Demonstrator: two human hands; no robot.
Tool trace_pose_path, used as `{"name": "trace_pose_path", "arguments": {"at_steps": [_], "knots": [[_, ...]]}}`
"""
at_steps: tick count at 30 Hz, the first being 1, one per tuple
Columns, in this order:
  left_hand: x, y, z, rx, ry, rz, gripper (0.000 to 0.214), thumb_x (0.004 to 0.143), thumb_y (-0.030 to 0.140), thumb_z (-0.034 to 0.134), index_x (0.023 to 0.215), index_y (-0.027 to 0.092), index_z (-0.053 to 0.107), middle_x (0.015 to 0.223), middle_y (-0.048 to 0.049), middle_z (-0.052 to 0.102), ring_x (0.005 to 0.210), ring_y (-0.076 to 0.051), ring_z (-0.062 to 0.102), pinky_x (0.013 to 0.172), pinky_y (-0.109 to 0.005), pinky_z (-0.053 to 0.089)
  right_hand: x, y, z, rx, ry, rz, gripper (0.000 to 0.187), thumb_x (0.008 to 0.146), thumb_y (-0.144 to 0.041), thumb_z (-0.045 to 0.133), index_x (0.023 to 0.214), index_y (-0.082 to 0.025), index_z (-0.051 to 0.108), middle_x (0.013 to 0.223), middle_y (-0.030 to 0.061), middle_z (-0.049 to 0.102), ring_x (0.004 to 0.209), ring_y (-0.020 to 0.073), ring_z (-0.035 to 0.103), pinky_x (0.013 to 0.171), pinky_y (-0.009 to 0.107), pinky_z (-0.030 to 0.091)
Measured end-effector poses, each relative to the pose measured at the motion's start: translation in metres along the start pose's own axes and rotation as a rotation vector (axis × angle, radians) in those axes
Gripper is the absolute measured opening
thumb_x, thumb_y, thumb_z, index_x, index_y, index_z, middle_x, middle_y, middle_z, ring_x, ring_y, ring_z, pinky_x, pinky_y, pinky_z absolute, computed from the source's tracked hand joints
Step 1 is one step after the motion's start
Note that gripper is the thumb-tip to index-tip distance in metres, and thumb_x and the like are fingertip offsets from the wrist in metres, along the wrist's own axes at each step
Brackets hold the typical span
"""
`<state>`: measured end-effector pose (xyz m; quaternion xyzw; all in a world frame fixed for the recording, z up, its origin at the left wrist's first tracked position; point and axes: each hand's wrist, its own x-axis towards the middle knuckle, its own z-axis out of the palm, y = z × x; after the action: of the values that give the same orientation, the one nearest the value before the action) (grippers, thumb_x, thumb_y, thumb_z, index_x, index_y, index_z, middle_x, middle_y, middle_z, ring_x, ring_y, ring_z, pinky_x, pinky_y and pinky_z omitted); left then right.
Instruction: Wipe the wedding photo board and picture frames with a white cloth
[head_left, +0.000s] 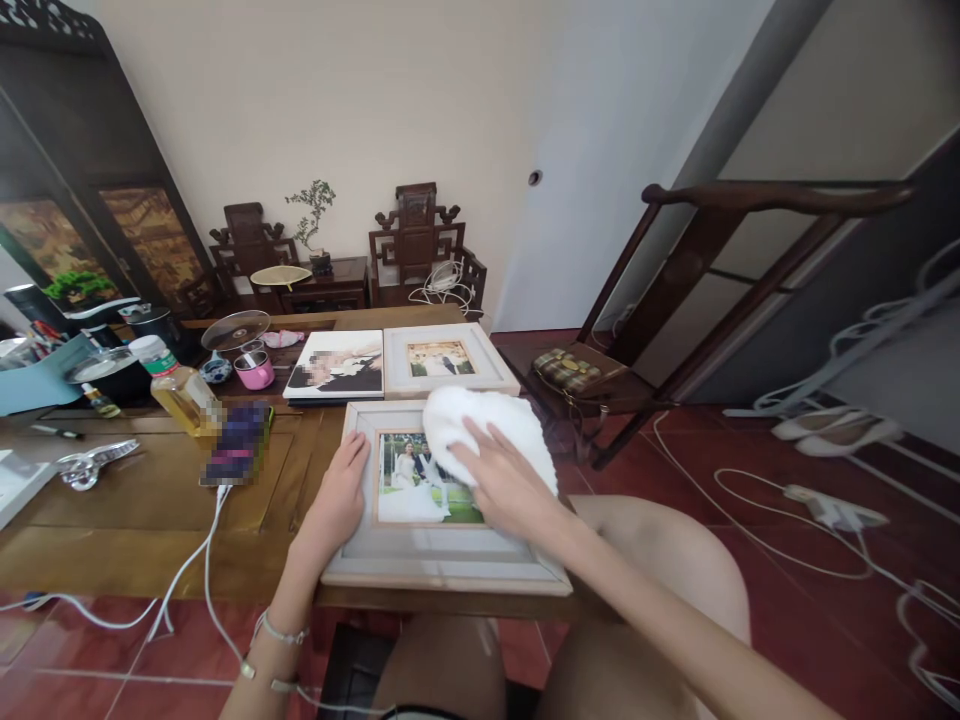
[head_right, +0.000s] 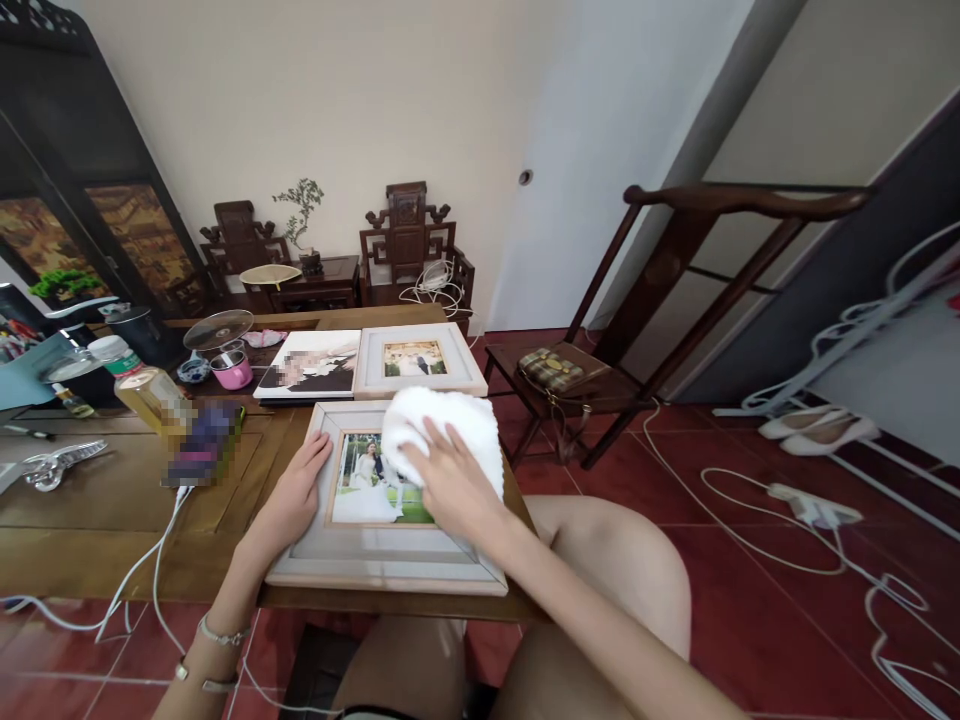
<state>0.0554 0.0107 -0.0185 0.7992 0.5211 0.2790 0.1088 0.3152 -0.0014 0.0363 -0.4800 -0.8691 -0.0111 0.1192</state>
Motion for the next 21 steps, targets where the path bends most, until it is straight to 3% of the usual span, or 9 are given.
{"name": "trace_pose_path", "arguments": {"at_steps": [4, 7, 11, 16, 19, 21], "knots": [[0.001, 0.001, -0.001, -0.001, 0.002, 0.0, 0.063, 0.076, -0.004, 0.033, 0.136, 0.011, 0.043, 0.146, -0.0159, 0.038, 0.14, -0.023, 0.027, 0.114, -0.047, 0.027, 0.04, 0.021, 0.002, -0.054, 0.017, 0.04, 0.062, 0.066, 0.005, 0.041, 0.126, -0.007, 0.05, 0.135, 0.0193, 0.05, 0.138, 0.0339, 0.021, 0.11, 0.054, 0.019], [0.002, 0.002, -0.001, 0.004, 0.007, 0.004, 0.061, 0.076, -0.003, 0.033, 0.135, 0.009, 0.044, 0.145, -0.0172, 0.039, 0.139, -0.024, 0.028, 0.114, -0.046, 0.027, 0.04, 0.015, 0.003, -0.053, -0.027, -0.031, 0.063, 0.063, 0.008, 0.04, 0.122, -0.011, 0.055, 0.141, 0.0139, 0.045, 0.138, 0.035, 0.019, 0.109, 0.059, 0.016], [0.001, 0.001, 0.001, -0.006, 0.049, 0.02, 0.062, 0.076, -0.003, 0.033, 0.136, 0.013, 0.044, 0.144, -0.0147, 0.041, 0.138, -0.023, 0.03, 0.114, -0.046, 0.027, 0.003, -0.012, -0.006, -0.009, -0.144, -0.089, 0.063, 0.061, 0.008, 0.043, 0.118, -0.013, 0.059, 0.144, 0.0145, 0.042, 0.138, 0.0375, 0.019, 0.107, 0.064, 0.015], [0.001, 0.002, 0.002, 0.002, 0.05, 0.004, 0.061, 0.078, -0.001, 0.033, 0.136, 0.012, 0.043, 0.144, -0.0156, 0.04, 0.138, -0.023, 0.03, 0.113, -0.046, 0.029, -0.057, -0.044, -0.043, 0.148, -0.349, -0.157, 0.065, 0.059, 0.008, 0.04, 0.113, -0.022, 0.062, 0.143, 0.0075, 0.044, 0.138, 0.0311, 0.022, 0.108, 0.06, 0.024], [0.001, 0.003, 0.002, 0.009, 0.043, -0.003, 0.059, 0.079, -0.001, 0.032, 0.136, 0.011, 0.043, 0.144, -0.0162, 0.04, 0.139, -0.024, 0.029, 0.113, -0.047, 0.029, -0.076, -0.06, -0.053, 0.217, -0.377, -0.201, 0.062, 0.061, 0.006, 0.04, 0.109, -0.025, 0.063, 0.145, 0.0041, 0.041, 0.138, 0.0302, 0.024, 0.109, 0.059, 0.026], [0.001, 0.003, 0.002, 0.013, 0.035, -0.002, 0.058, 0.08, 0.0, 0.033, 0.136, 0.012, 0.044, 0.145, -0.0157, 0.04, 0.139, -0.024, 0.028, 0.113, -0.049, 0.028, -0.077, -0.067, -0.047, 0.236, -0.352, -0.207, 0.06, 0.061, 0.006, 0.04, 0.109, -0.024, 0.064, 0.147, 0.0042, 0.038, 0.138, 0.0319, 0.02, 0.109, 0.061, 0.023]]}}
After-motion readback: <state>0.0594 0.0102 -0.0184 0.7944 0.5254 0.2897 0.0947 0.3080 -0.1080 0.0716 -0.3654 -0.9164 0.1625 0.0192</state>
